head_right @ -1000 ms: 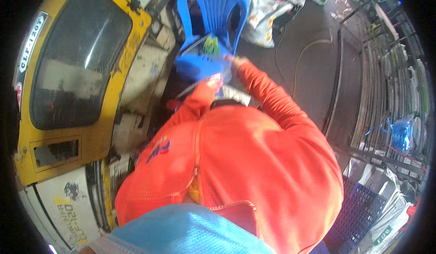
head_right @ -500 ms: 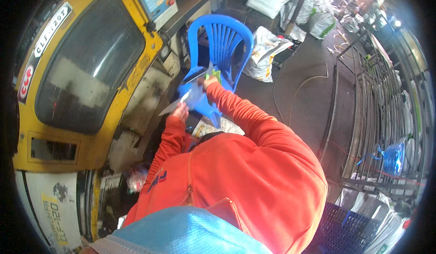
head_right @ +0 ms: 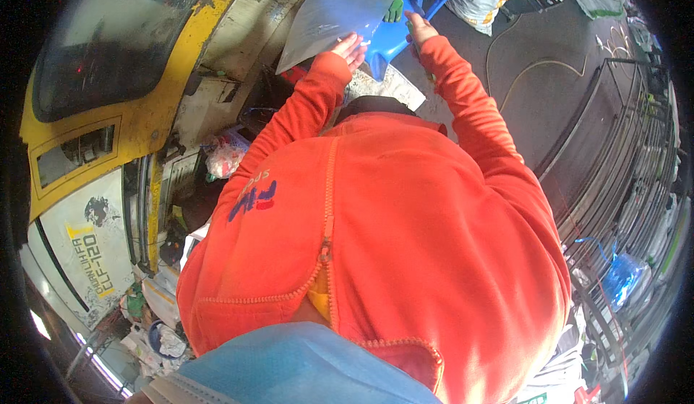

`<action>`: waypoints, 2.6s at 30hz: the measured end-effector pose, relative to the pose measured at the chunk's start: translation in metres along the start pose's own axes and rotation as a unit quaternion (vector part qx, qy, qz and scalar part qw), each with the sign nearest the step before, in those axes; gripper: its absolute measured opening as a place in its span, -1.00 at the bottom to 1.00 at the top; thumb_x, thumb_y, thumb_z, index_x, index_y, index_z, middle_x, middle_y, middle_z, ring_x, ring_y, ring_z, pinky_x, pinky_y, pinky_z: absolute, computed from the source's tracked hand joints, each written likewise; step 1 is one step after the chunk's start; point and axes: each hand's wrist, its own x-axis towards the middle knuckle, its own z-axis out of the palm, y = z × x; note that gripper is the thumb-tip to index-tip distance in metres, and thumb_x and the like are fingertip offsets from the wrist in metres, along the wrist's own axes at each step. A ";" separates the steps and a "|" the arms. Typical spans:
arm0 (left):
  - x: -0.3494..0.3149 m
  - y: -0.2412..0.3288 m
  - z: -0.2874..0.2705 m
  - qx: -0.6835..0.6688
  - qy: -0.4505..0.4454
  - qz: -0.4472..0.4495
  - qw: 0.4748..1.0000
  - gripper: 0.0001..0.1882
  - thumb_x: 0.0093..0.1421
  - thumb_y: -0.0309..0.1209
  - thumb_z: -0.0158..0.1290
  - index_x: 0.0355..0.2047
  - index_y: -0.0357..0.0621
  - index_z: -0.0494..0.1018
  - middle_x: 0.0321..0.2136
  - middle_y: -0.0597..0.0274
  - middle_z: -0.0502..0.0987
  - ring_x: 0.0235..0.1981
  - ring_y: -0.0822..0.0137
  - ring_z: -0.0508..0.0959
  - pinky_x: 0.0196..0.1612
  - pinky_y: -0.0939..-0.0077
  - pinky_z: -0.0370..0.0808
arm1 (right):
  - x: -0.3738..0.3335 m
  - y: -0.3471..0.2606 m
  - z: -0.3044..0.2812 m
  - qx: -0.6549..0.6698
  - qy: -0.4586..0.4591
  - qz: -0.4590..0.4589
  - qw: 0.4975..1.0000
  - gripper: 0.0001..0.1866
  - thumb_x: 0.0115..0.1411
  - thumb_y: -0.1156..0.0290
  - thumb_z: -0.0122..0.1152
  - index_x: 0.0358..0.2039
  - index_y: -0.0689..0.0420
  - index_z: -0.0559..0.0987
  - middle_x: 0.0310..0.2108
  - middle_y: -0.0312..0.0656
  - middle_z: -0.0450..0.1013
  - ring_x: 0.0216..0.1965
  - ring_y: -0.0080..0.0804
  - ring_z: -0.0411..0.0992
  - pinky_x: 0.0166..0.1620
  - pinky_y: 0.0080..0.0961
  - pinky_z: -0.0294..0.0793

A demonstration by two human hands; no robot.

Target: The person places a dark object into a clear plastic bag, then puts the bag into a larger white sack. They secure the sack with a blue strap, repeating the process with another bag and sack.

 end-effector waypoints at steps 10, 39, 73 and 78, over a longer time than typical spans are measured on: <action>0.029 -0.028 0.028 -0.021 0.010 -0.065 0.998 -0.65 -0.01 -0.16 0.06 -0.25 -0.03 0.34 -0.25 0.30 0.39 -0.35 0.33 0.40 -0.26 0.51 0.34 | -0.073 0.045 -0.008 0.013 -0.027 -0.056 0.998 -0.48 -0.05 0.10 0.16 -0.18 0.22 0.37 -0.57 -0.31 0.31 -0.76 -0.63 0.17 -0.70 -0.67 0.15; 0.023 -0.063 0.057 0.141 -0.054 0.050 0.987 -0.77 -0.03 -0.33 0.09 -0.36 -0.14 0.44 -0.43 0.30 0.47 -0.44 0.41 0.44 -0.34 0.58 0.33 | -0.104 0.073 -0.013 -0.259 0.096 -0.207 0.938 -0.41 0.02 0.16 0.04 0.06 0.03 0.16 -0.21 0.06 0.36 -0.17 -0.07 0.34 -0.14 -0.38 0.33; 0.100 -0.055 -0.078 0.087 0.034 -0.019 0.995 -0.62 0.18 -0.33 -0.25 0.01 -0.12 0.11 0.03 0.12 0.20 0.00 0.12 0.26 -0.03 0.34 0.23 | -0.035 0.151 -0.099 0.020 0.215 0.006 0.976 -0.56 -0.03 0.20 0.16 -0.10 0.00 0.40 -0.61 -0.38 0.27 -0.74 -0.63 0.15 -0.69 -0.63 0.17; 0.152 -0.123 -0.168 0.337 -0.017 -0.069 0.939 -0.54 -0.02 -0.24 0.04 -0.09 -0.07 0.28 -0.10 0.16 0.34 -0.12 0.29 0.36 -0.15 0.46 0.31 | 0.031 0.260 -0.109 0.017 0.131 0.179 0.975 -0.65 -0.04 0.22 0.15 -0.22 0.04 0.41 -0.68 -0.37 0.24 -0.78 -0.56 0.16 -0.73 -0.56 0.18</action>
